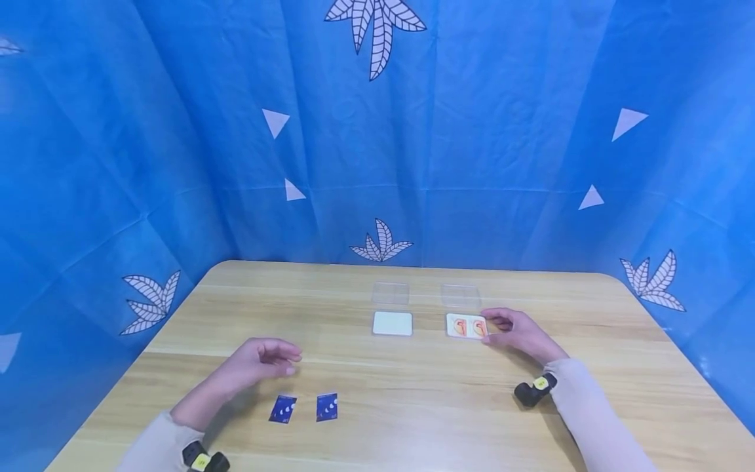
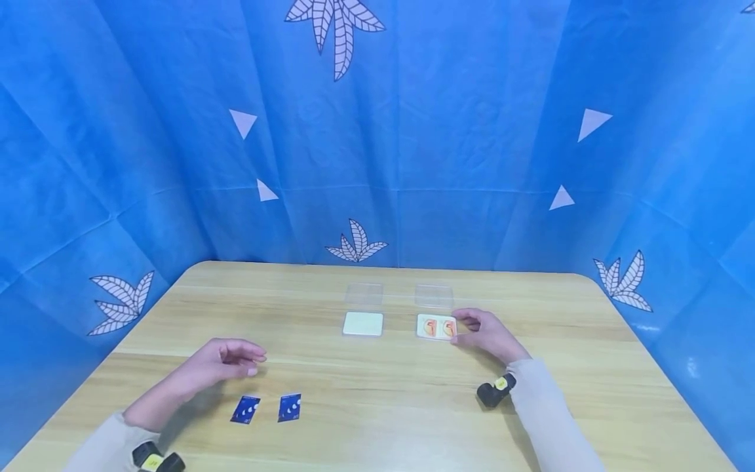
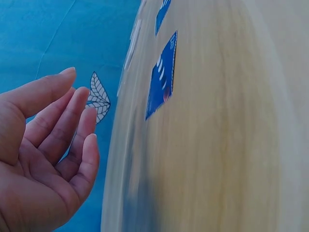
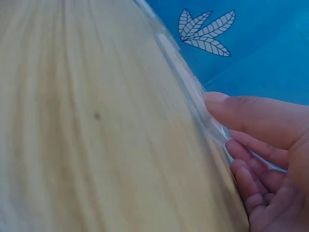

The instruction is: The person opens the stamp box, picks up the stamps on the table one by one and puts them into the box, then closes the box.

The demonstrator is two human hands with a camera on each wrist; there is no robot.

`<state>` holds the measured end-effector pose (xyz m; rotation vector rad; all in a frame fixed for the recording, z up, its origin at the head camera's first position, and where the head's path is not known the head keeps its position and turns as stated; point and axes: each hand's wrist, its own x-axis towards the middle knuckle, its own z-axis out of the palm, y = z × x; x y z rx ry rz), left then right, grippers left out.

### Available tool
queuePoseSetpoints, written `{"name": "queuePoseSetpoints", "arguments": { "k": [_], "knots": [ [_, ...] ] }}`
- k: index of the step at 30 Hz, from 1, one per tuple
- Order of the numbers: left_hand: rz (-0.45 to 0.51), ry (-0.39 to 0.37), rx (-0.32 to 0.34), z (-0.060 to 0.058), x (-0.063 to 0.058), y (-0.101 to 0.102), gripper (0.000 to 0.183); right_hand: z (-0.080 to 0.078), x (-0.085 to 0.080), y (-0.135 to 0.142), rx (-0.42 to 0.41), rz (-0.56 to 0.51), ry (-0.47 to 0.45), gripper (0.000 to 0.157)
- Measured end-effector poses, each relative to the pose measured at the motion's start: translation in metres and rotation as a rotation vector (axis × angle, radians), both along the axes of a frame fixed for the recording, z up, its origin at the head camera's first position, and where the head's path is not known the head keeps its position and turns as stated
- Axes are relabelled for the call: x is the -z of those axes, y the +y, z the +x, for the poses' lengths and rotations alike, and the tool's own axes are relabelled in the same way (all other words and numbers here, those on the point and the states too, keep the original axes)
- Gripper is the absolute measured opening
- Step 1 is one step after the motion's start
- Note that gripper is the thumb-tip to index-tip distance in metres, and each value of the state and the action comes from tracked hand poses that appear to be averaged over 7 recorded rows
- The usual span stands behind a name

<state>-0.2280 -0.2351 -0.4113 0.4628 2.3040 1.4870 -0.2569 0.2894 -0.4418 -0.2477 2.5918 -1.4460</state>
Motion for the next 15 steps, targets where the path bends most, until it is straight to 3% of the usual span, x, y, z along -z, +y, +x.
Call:
{"name": "queuePoseSetpoints", "arguments": {
  "k": [15],
  "knots": [
    [-0.012,-0.037,0.104,0.001,0.002,-0.013,0.040,0.001,-0.004,0.000,0.013,-0.019,0.026,0.059]
  ]
}}
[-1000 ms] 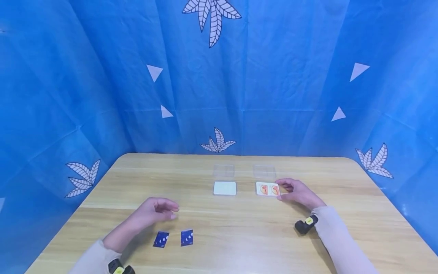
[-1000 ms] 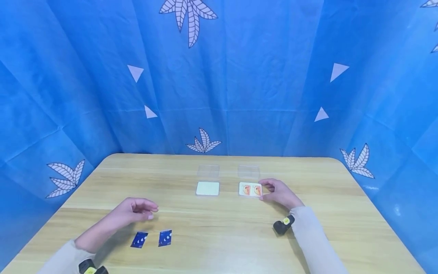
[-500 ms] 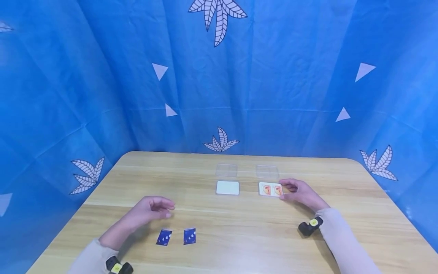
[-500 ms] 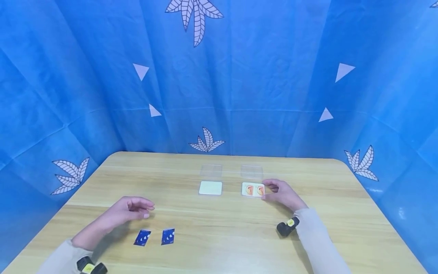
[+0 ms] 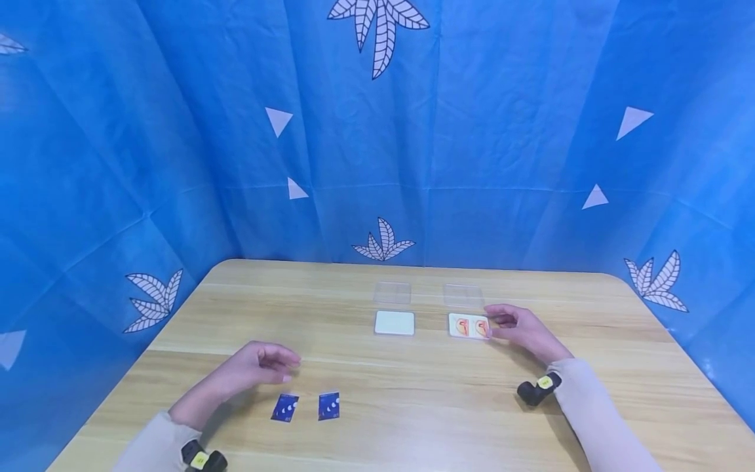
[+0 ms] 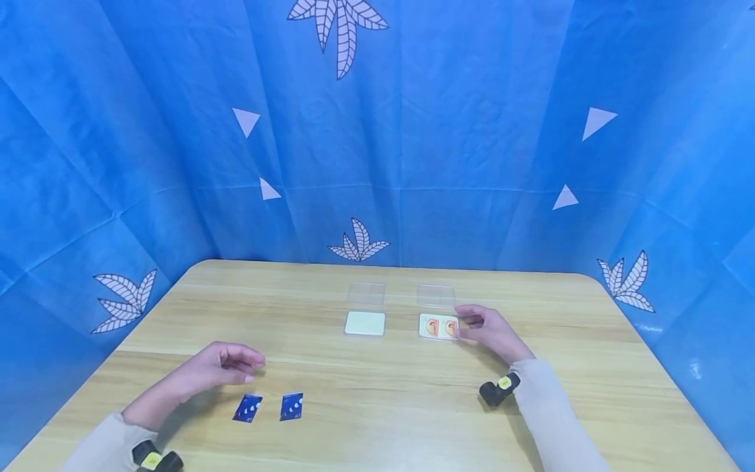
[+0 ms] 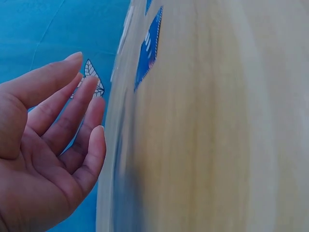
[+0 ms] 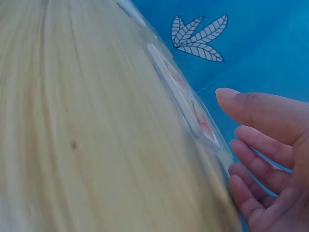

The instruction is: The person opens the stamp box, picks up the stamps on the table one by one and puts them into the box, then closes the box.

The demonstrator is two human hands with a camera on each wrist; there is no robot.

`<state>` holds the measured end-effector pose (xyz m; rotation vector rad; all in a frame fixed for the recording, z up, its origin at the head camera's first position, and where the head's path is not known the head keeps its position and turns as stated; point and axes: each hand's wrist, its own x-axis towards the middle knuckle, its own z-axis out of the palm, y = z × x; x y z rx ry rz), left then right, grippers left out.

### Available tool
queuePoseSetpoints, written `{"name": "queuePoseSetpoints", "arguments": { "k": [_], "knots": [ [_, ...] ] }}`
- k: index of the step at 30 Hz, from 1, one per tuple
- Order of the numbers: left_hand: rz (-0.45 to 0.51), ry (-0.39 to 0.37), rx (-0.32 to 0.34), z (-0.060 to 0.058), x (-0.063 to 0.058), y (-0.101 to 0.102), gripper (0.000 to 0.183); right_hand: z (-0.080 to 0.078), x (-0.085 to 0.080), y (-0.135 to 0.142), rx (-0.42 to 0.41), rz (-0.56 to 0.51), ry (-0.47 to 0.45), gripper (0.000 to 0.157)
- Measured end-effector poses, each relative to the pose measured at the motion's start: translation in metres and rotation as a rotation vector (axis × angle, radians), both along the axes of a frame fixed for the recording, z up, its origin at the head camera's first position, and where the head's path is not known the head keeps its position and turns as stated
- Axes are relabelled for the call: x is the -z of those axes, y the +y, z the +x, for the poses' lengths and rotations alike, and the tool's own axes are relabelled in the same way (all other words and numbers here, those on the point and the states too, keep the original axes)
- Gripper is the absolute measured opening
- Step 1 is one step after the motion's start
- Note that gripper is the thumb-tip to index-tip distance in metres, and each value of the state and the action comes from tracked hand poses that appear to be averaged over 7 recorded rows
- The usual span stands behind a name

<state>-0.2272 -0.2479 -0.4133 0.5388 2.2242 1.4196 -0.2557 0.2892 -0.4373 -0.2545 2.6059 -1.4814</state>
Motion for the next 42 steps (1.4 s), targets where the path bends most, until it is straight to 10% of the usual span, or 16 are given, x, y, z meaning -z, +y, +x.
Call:
{"name": "queuePoseSetpoints", "arguments": {
  "k": [21,42],
  "knots": [
    [0.005,-0.003,0.039,0.004,0.003,-0.004,0.037,-0.012,-0.009,-0.066,-0.143,-0.121,0.009,0.056],
    [-0.100,-0.040,0.042,0.005,0.000,-0.001,0.039,-0.017,-0.012,-0.139,-0.089,-0.097,0.018,0.055]
  ]
}}
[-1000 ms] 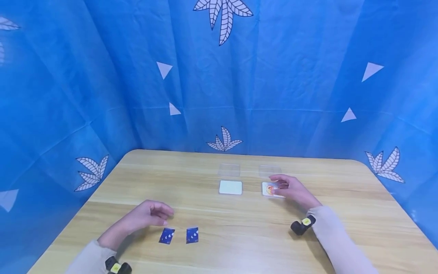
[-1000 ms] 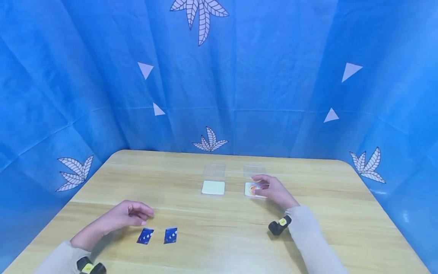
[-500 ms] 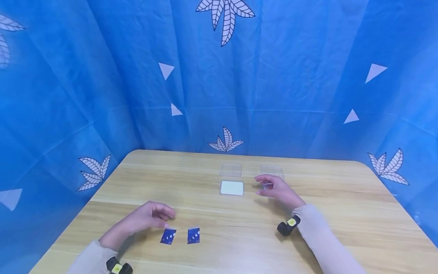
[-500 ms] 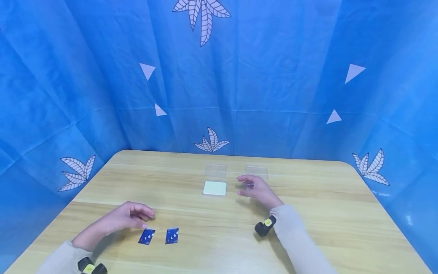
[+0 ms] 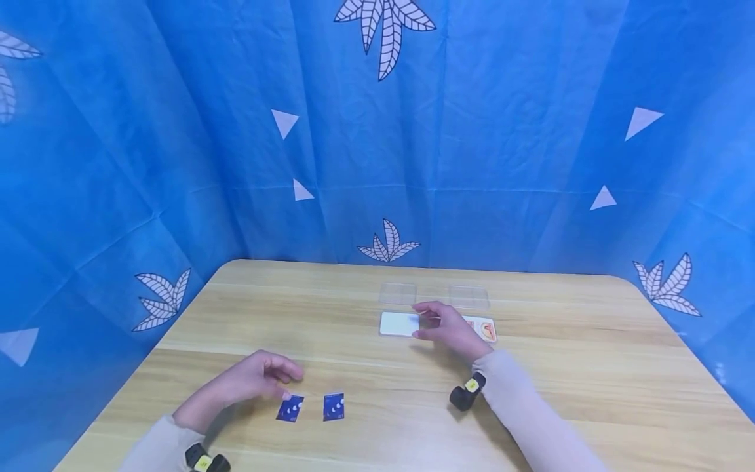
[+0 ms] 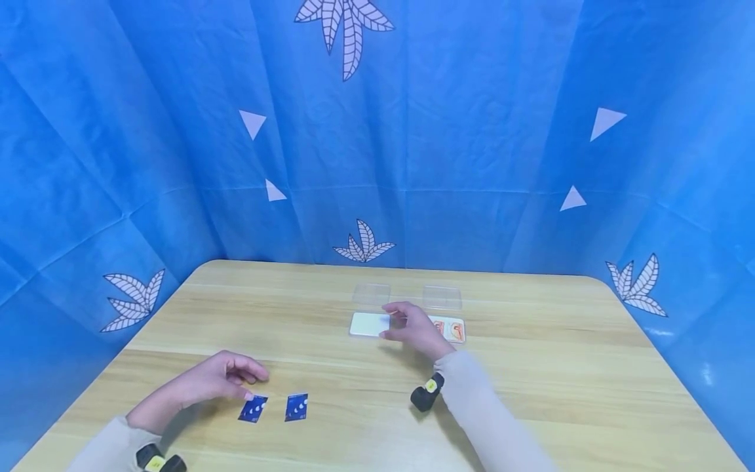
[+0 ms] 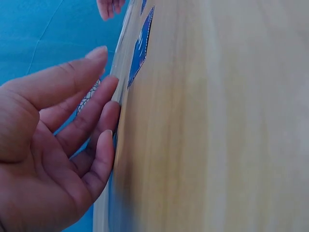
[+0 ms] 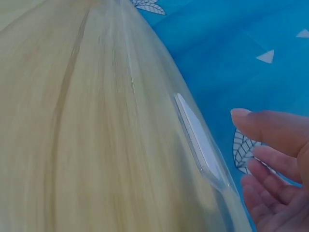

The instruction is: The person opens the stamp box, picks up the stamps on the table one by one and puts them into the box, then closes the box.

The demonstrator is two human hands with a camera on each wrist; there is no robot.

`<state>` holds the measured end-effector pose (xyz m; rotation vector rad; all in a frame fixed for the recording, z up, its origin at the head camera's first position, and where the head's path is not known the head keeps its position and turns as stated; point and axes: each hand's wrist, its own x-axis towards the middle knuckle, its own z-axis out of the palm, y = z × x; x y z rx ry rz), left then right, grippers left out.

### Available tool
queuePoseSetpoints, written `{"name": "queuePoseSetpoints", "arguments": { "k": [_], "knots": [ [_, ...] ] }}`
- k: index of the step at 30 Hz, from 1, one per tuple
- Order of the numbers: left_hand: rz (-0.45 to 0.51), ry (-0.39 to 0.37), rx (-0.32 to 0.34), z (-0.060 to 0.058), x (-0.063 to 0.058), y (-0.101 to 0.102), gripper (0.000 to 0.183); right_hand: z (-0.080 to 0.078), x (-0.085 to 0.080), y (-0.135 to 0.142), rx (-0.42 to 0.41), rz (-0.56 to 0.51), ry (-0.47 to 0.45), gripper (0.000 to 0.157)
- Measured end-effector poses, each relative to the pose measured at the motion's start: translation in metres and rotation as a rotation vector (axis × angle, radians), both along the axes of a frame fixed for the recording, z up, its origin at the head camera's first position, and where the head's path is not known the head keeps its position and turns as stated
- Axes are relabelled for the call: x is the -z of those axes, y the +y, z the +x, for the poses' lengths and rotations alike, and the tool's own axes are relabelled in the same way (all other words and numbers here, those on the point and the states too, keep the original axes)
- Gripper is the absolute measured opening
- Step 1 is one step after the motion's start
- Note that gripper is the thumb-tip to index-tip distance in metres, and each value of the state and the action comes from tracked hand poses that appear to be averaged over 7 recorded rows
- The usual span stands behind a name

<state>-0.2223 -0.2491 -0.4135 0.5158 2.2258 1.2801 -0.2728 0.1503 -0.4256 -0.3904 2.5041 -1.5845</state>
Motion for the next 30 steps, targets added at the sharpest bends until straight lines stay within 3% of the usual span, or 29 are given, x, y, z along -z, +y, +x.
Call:
{"name": "queuePoseSetpoints", "arguments": {
  "k": [12,19,30],
  "knots": [
    [-0.006,0.001,-0.005,0.000,0.002,-0.003,0.039,-0.003,0.011,-0.012,0.110,0.008,-0.034,0.061],
    [-0.028,-0.003,-0.011,0.000,0.005,-0.004,0.039,-0.005,0.020,-0.012,0.134,0.054,-0.027,0.064],
    [-0.055,0.048,0.006,0.000,0.006,-0.003,0.036,-0.007,0.019,-0.011,0.128,0.080,-0.039,0.061]
  ]
}}
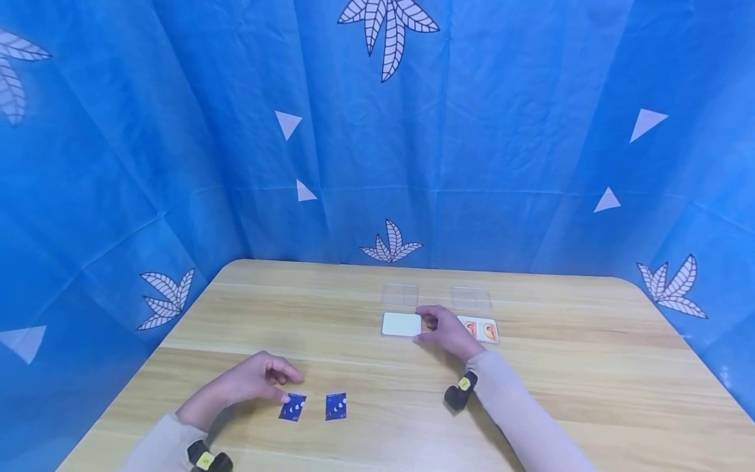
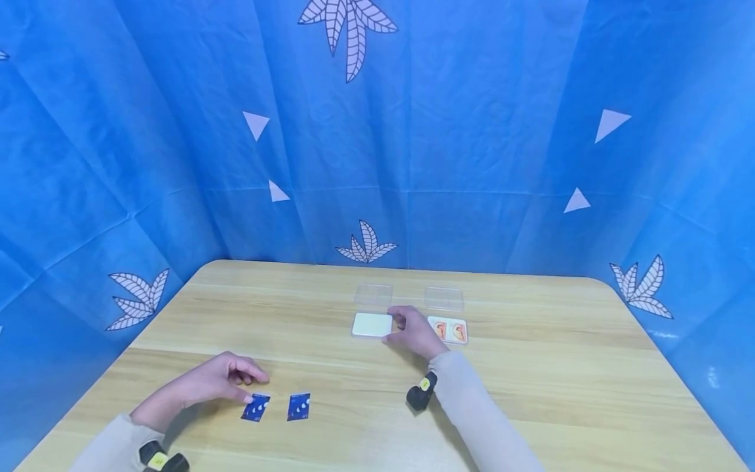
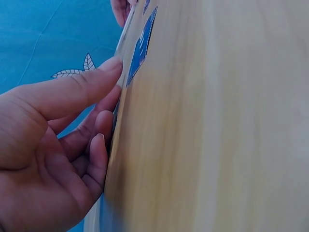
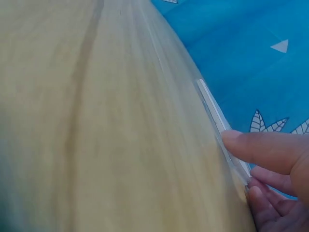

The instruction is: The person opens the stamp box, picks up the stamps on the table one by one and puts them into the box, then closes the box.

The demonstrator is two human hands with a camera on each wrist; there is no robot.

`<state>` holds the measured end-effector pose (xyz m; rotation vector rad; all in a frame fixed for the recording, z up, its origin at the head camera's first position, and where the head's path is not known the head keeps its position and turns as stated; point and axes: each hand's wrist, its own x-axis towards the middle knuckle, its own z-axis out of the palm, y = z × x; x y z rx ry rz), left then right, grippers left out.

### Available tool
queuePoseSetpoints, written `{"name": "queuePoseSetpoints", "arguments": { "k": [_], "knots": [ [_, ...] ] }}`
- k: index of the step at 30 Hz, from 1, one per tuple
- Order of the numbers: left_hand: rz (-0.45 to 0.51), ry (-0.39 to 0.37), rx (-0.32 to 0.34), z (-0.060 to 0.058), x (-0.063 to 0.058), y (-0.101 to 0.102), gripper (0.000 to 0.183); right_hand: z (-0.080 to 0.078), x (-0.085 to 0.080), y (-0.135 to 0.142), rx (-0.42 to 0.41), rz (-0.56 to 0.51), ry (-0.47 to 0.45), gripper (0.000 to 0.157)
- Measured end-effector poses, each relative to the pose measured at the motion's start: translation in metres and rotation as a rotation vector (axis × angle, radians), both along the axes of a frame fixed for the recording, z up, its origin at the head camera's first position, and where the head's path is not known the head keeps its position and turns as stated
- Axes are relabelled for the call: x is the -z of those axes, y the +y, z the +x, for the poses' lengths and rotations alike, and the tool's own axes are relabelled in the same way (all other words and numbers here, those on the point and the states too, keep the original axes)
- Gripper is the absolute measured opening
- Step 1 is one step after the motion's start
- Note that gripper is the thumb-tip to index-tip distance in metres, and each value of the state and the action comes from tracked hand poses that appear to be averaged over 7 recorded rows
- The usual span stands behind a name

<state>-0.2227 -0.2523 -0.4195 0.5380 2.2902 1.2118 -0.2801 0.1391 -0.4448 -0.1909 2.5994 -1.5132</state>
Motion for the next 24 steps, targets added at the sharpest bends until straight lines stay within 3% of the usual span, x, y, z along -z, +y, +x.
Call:
{"name": "queuePoseSetpoints", "arguments": {
  "k": [8,24],
  "knots": [
    [-0.006,0.037,0.003,-0.0008,0.0036,0.0011,0.035,-0.0014,0.0012,-0.0009,-0.009,0.040,0.013,0.060],
    [-0.053,0.123,0.049,0.0001,-0.0008,0.0018,0.022,0.0000,0.0008,0.0003,-0.013,0.009,0.000,0.057]
  ]
}}
